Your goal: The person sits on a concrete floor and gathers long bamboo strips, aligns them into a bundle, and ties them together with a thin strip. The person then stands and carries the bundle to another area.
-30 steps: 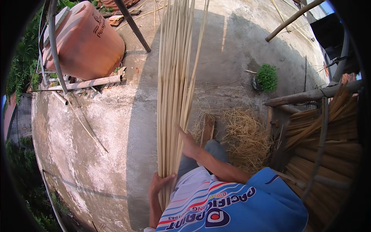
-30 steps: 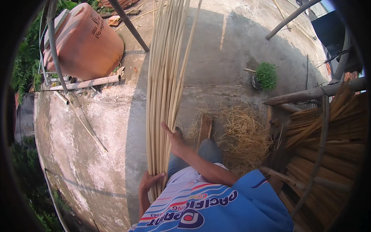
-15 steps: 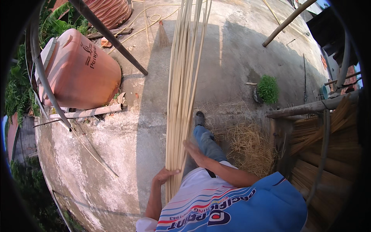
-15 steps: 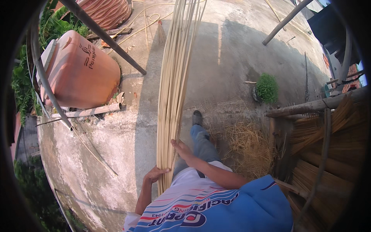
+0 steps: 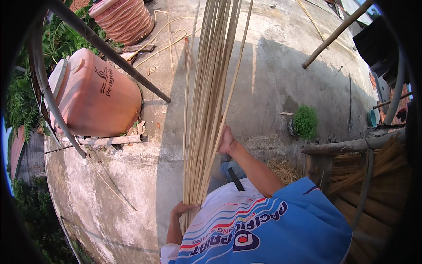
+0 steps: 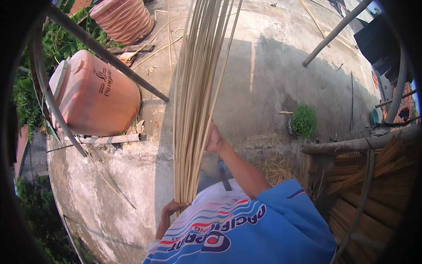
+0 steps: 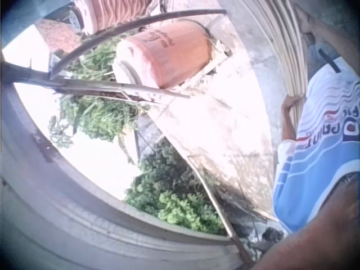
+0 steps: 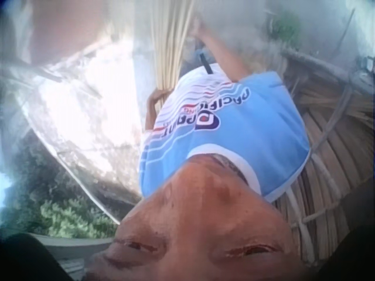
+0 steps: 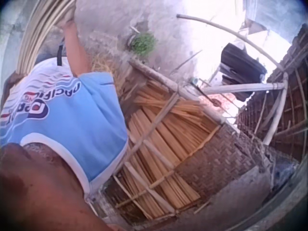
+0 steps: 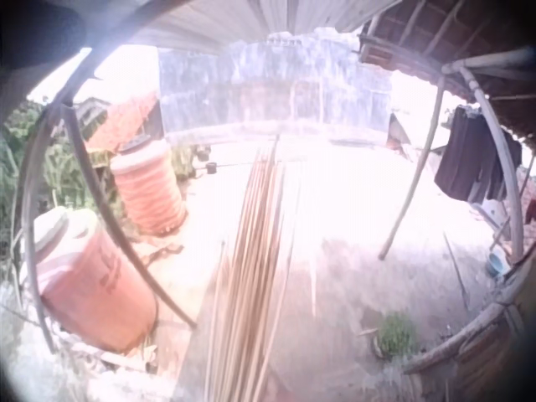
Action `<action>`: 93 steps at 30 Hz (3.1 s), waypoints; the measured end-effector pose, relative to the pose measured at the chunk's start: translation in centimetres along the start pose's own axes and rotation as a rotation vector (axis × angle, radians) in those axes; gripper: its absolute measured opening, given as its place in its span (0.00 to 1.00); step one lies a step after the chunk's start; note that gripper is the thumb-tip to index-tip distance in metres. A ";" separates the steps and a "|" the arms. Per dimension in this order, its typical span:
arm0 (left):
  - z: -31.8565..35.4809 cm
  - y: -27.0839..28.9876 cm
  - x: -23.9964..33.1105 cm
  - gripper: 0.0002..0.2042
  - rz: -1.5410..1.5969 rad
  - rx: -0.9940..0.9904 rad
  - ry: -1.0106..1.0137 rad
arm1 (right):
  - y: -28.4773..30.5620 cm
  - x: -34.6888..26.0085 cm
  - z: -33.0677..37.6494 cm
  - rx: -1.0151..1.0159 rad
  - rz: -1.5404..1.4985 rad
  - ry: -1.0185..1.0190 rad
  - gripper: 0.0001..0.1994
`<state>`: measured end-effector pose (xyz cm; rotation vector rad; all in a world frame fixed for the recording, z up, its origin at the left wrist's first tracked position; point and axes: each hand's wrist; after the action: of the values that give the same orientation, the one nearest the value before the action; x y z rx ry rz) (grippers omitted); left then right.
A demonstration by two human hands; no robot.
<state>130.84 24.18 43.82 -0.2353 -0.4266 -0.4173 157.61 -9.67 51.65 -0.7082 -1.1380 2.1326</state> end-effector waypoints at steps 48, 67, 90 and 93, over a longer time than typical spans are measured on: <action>-1.9 2.6 40.3 0.36 0.290 -0.744 -0.351 | -4.1 5.2 0.9 0.740 0.799 0.850 0.11; -2.5 3.0 39.8 0.37 0.302 -0.759 -0.374 | -19.2 -17.0 0.6 0.655 1.046 1.491 0.10; -1.4 2.4 40.2 0.38 0.209 -0.648 -0.438 | -21.9 -18.8 1.0 0.574 1.303 1.383 0.13; -2.3 3.2 39.4 0.38 0.280 -0.686 -0.400 | -18.6 -12.9 2.0 0.513 1.567 1.264 0.12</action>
<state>165.65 12.93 58.85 -1.0448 -0.6218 -0.2254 169.75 -11.84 70.76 -2.5706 0.9580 1.8594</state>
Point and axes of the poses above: each hand's wrist, its own z-axis away from the middle knuckle, its own y-axis out of the back of the hand, x = y × z, and after that the axes turned 2 degrees about z, right-handed
